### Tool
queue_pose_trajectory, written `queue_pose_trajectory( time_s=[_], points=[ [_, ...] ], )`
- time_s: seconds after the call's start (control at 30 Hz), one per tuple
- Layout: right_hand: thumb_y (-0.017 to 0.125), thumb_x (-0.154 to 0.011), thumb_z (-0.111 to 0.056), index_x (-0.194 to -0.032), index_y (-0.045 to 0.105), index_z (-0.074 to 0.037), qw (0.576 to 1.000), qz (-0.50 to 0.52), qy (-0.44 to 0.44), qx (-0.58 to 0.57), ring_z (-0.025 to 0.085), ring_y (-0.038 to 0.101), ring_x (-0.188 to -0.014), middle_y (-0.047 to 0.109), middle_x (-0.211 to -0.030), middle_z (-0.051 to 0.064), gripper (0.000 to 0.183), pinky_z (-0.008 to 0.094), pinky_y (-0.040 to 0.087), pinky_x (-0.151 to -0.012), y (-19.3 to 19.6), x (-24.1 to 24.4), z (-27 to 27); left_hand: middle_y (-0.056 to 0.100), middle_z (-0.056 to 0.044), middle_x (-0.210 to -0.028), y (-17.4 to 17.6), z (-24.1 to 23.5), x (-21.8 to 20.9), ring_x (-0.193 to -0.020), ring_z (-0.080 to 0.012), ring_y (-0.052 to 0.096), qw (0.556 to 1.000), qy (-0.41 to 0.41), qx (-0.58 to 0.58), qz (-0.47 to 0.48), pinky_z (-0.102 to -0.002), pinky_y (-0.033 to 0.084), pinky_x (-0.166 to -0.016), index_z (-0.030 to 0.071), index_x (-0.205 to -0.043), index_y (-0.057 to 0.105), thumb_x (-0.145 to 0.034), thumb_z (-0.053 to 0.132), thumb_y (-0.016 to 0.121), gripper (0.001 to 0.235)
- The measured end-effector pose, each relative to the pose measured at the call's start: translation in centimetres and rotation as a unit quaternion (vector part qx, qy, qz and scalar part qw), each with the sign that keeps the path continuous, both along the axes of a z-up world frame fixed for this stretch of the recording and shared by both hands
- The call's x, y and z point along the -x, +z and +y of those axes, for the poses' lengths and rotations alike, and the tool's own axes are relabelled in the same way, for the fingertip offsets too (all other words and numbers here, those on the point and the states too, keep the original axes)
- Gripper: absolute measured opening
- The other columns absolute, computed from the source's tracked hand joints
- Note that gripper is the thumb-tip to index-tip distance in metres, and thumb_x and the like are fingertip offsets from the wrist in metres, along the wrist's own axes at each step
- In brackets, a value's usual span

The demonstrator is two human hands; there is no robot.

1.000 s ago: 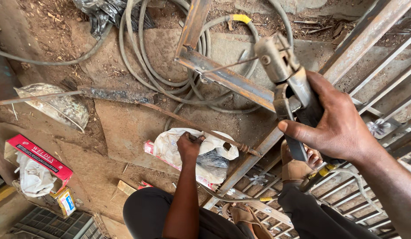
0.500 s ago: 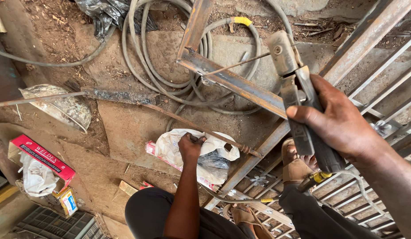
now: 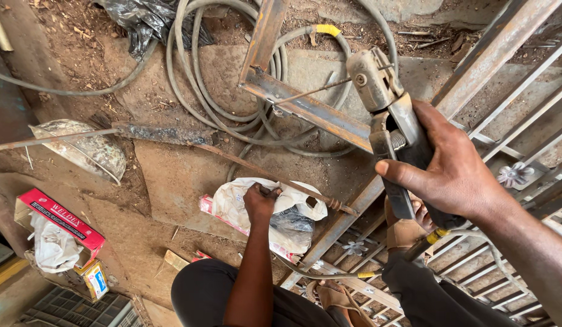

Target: The person joins metal bars and decorative elements using a welding tool to construct a metal gate or frame, repositioning the frame on the ground between welding points.

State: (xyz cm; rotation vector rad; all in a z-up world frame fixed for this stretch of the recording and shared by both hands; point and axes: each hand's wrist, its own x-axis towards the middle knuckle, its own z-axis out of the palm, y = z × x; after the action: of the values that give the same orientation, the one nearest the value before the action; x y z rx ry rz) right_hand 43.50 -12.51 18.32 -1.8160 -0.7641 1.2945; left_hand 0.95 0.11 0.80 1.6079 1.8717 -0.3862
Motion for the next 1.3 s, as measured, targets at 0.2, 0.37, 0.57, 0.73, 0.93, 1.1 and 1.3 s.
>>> queue_pose_trajectory(
  time_s=[0.2,0.37,0.57,0.73,0.93,1.1,1.3],
  points=[
    [0.08,-0.076,-0.041,-0.156,0.031,0.006,1.0,-0.009,0.02,0.007,0.045,0.056,-0.131,0.056,-0.131,0.033,0.106,0.059,0.042,-0.104,0.2,0.1,0.1,0.073,-0.017,-0.073,0.0,0.1,0.1,-0.062,-0.0297,0.068,0.999,-0.036,-0.017,0.008,-0.041,0.054,-0.064,-0.002,-0.074,0.066,-0.066,0.02,0.097,0.04],
    [0.078,-0.075,-0.042,-0.154,0.036,0.002,0.999,-0.017,0.011,0.037,0.044,0.061,-0.125,0.06,-0.127,0.031,0.1,0.059,0.048,-0.102,0.1,0.3,0.0,0.074,-0.016,-0.073,0.1,0.3,0.0,-0.063,-0.0279,0.069,1.0,-0.015,0.0,0.016,-0.041,0.054,-0.064,-0.002,-0.074,0.066,-0.067,0.022,0.097,0.04],
    [0.078,-0.077,-0.043,-0.153,0.036,0.004,0.999,-0.023,0.023,0.023,0.046,0.062,-0.122,0.06,-0.123,0.032,0.099,0.06,0.049,-0.1,-0.1,0.0,-0.1,0.074,-0.016,-0.073,0.2,0.2,0.1,-0.063,-0.0283,0.069,0.999,-0.031,-0.001,0.018,-0.041,0.054,-0.065,-0.002,-0.076,0.067,-0.067,0.022,0.097,0.039],
    [0.074,-0.076,-0.05,-0.154,0.036,0.003,0.998,-0.024,0.005,0.052,0.045,0.064,-0.117,0.061,-0.122,0.03,0.102,0.063,0.054,-0.096,-0.1,0.0,0.1,0.074,-0.016,-0.074,-0.2,0.3,0.1,-0.065,-0.0296,0.07,1.0,-0.023,-0.003,0.02,-0.042,0.054,-0.066,-0.001,-0.076,0.068,-0.066,0.023,0.097,0.039],
    [0.074,-0.075,-0.048,-0.154,0.038,0.003,0.995,-0.064,0.048,0.058,0.043,0.069,-0.106,0.064,-0.113,0.028,0.101,0.059,0.059,-0.091,0.4,0.1,-0.3,0.072,-0.016,-0.072,-0.5,-0.1,0.8,-0.066,-0.0334,0.067,0.999,-0.032,-0.031,0.001,-0.044,0.052,-0.066,-0.002,-0.076,0.066,-0.062,0.023,0.099,0.043],
    [0.081,-0.079,-0.042,-0.143,0.045,0.005,0.998,0.002,0.029,-0.047,0.03,0.071,-0.09,0.063,-0.105,0.019,0.087,0.048,0.062,-0.086,2.3,2.9,2.5,0.071,-0.014,-0.074,-0.9,-0.1,1.4,-0.068,-0.0339,0.068,0.999,-0.008,-0.047,-0.013,-0.045,0.053,-0.066,0.001,-0.076,0.065,-0.06,0.026,0.099,0.045],
    [0.087,-0.068,-0.025,-0.148,0.043,0.002,0.977,-0.099,0.19,-0.018,0.019,0.066,-0.056,0.066,-0.067,0.011,0.095,0.038,0.06,-0.061,2.3,10.7,8.8,0.071,-0.015,-0.075,-1.9,-0.4,2.7,-0.073,-0.0358,0.068,0.997,-0.054,-0.05,-0.013,-0.047,0.053,-0.069,0.003,-0.076,0.065,-0.061,0.034,0.1,0.049]
  ],
)
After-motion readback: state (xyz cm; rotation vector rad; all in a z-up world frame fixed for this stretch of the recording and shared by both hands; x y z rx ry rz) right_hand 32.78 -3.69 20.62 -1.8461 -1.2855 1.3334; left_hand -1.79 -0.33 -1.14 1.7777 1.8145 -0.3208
